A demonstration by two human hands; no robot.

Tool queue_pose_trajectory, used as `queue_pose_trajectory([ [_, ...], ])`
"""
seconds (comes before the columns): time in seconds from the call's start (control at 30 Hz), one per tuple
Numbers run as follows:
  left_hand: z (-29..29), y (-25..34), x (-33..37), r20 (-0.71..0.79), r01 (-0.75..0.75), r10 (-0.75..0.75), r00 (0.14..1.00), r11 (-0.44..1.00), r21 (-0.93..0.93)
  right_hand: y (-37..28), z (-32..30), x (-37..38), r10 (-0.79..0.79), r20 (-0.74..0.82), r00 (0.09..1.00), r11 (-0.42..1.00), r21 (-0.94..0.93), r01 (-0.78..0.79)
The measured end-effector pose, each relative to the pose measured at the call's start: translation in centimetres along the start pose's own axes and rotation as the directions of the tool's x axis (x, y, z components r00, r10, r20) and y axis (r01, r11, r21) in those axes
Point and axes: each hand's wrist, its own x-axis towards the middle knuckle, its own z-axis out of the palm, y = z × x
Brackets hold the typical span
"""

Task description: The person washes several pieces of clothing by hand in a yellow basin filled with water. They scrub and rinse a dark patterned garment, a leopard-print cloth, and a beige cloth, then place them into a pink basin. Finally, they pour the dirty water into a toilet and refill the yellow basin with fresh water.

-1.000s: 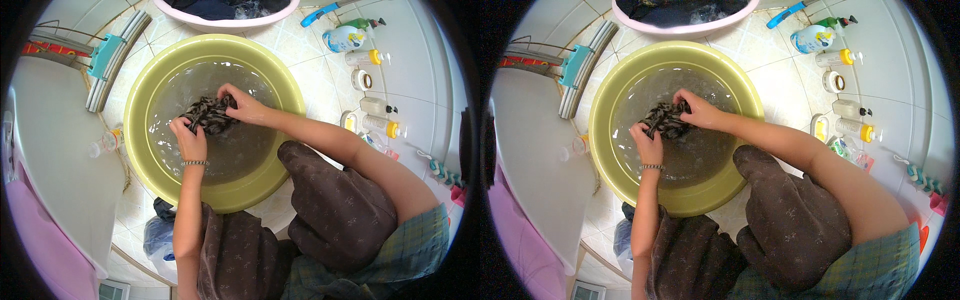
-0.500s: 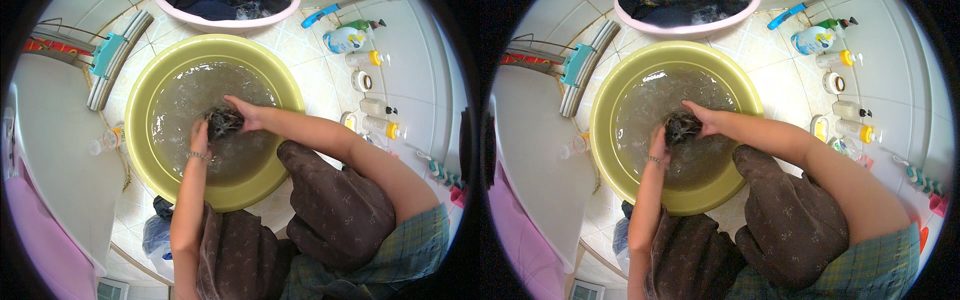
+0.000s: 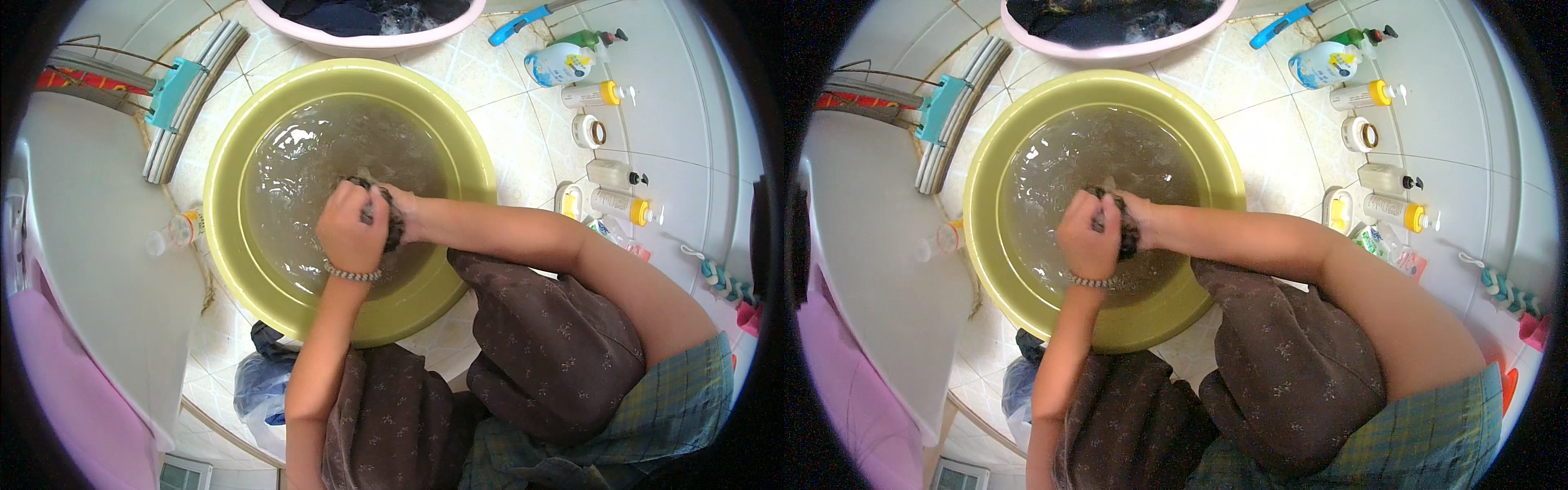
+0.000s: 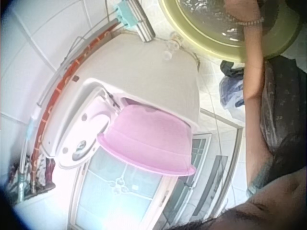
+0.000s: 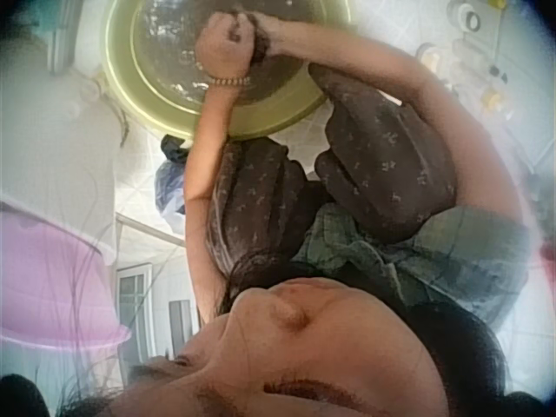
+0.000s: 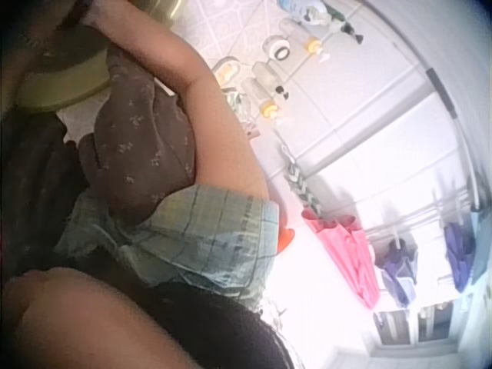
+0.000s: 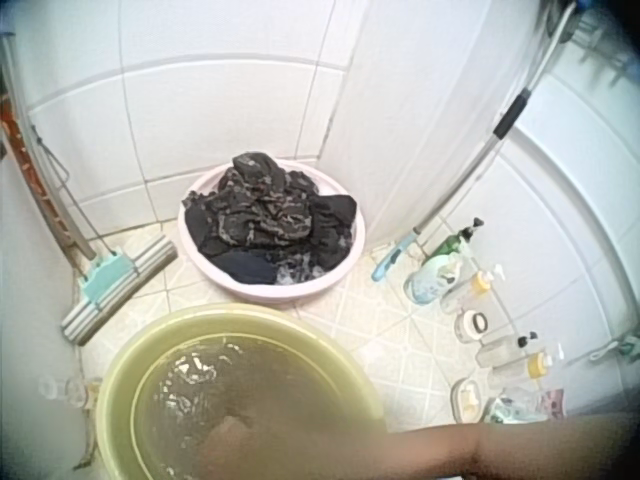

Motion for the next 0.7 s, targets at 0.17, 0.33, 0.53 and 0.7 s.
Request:
queue_pose_trajectory([
  [0.17, -2.3, -0.1, 0.6, -0.024, 0.241, -0.245, 0.969, 0.964, -0.114, 0.0, 4.3, -1.7, -0.076, -0.061, 0.995, 0.987, -0.146, 0.067],
  [0.33, -5.1, 0.6, 1.1, 0.216, 0.432, -0.391, 0.895, 0.634, -0.642, -0.1, 7.7, -3.3, -0.192, -0.087, 0.977, 0.949, -0.269, 0.163],
  [0.53, -6.3, 0.6, 0.5, 0.594, 0.498, -0.470, 0.653, -0.323, -0.804, -0.4, 8.1, -3.0, -0.455, 0.196, 0.869, 0.479, -0.769, 0.424],
  [0.7, -6.7, -0.5, -0.9, 0.596, 0.411, -0.421, 0.684, -0.452, -0.791, 0.0, 9.6, -4.7, -0.541, 0.584, 0.605, -0.291, -0.805, 0.517],
])
